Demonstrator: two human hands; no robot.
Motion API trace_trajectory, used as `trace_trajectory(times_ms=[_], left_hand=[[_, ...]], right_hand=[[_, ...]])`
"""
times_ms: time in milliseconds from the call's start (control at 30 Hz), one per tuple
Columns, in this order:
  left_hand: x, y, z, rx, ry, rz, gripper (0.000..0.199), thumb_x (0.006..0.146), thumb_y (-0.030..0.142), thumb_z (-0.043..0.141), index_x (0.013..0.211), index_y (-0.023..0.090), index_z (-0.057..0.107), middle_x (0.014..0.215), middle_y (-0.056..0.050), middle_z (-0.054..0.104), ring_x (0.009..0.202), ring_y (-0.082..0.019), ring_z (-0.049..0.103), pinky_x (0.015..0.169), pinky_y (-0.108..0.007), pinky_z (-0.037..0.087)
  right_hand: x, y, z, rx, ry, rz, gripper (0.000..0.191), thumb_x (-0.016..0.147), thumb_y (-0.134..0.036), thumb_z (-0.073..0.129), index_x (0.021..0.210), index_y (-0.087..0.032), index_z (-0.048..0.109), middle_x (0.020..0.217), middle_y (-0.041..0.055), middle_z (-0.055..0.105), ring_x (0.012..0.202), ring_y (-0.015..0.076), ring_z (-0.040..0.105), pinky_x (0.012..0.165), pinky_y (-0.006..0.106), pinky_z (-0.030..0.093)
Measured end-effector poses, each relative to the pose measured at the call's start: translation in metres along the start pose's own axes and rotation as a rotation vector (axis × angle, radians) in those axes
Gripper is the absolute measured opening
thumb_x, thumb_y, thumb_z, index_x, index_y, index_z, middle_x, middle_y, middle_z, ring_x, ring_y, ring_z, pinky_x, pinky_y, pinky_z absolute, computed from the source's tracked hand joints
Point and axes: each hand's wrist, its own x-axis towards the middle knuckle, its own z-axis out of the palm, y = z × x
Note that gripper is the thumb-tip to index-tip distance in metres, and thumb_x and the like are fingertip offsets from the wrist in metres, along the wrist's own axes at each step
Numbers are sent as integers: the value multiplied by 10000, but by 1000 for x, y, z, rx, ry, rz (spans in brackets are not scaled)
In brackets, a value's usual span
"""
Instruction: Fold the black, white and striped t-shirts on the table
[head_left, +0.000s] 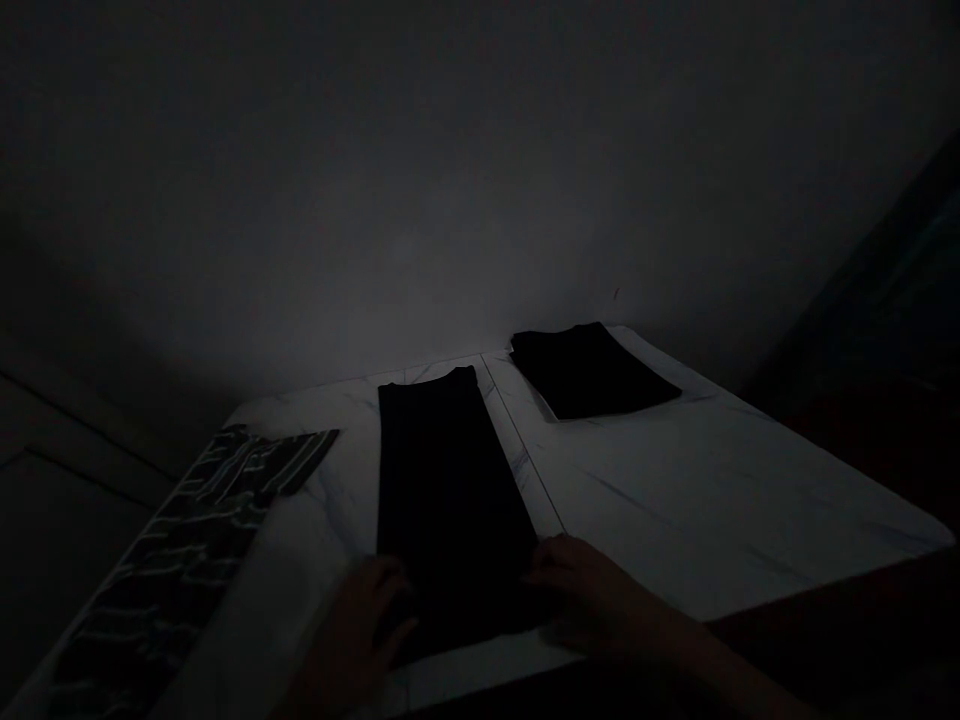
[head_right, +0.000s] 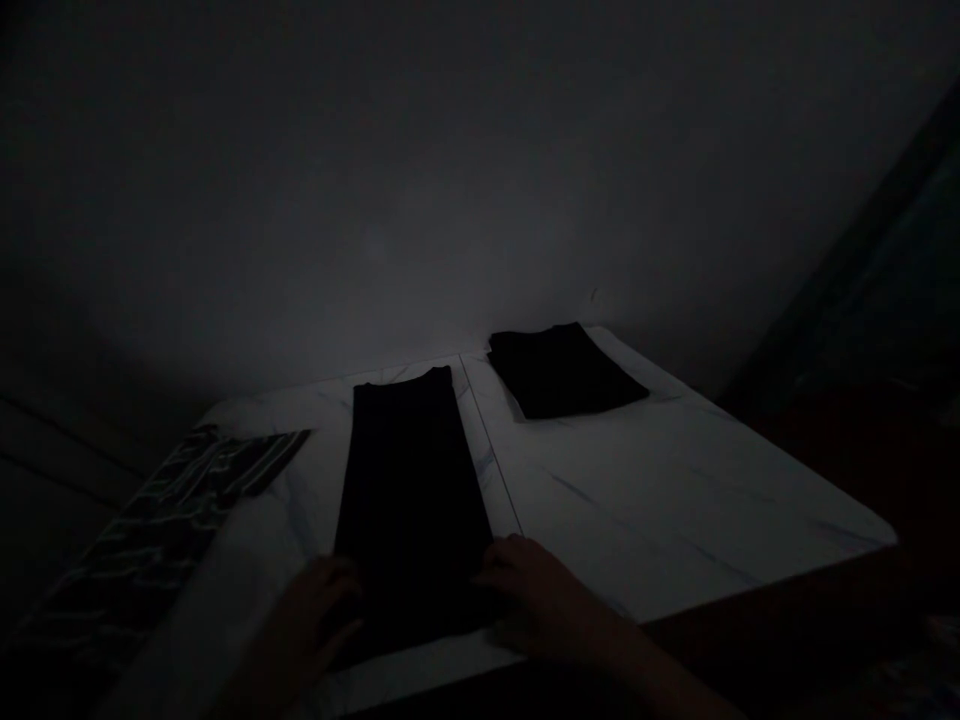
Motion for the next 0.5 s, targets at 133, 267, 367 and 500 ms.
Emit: trace_trajectory(times_ms=[133,267,367,500], left_hand=[[-51,7,5,175,79,103,483,848,298,632,1326,308,560,1328,-80,624,1182,-266,607,934,-357,557],[-47,4,2,251,51,137,589,810,57,460,1343,288,555,1282,-51,657,1146,-216,619,963,-335,534],[-28,-3,3,289,29,146,629,741,-41,419,1248,274,616,1191,-42,691,1082,-204,634,935,-345,540],[-9,-14,8,251,88,233,515,761,-31,431,1140,237,655,1173,-78,687,1103,-220,630,924,-380,552]], right_hand=[[-1,-1,8,14,-29,-27,642,653,-2,529,1260,-202,586,1261,105,592,1155,230,538,960,372,476],[11,9,14,-64,4,-44,551,704,30,468,1189,-191,608,1231,108,612,1110,215,565,938,362,490],[27,20,16,-153,72,-87,433,730,11,504,1098,-173,636,1125,114,645,1024,228,587,859,366,513],[41,30,12,-180,148,-149,311,740,-33,562,985,-200,655,1125,108,656,1073,244,583,893,406,499]])
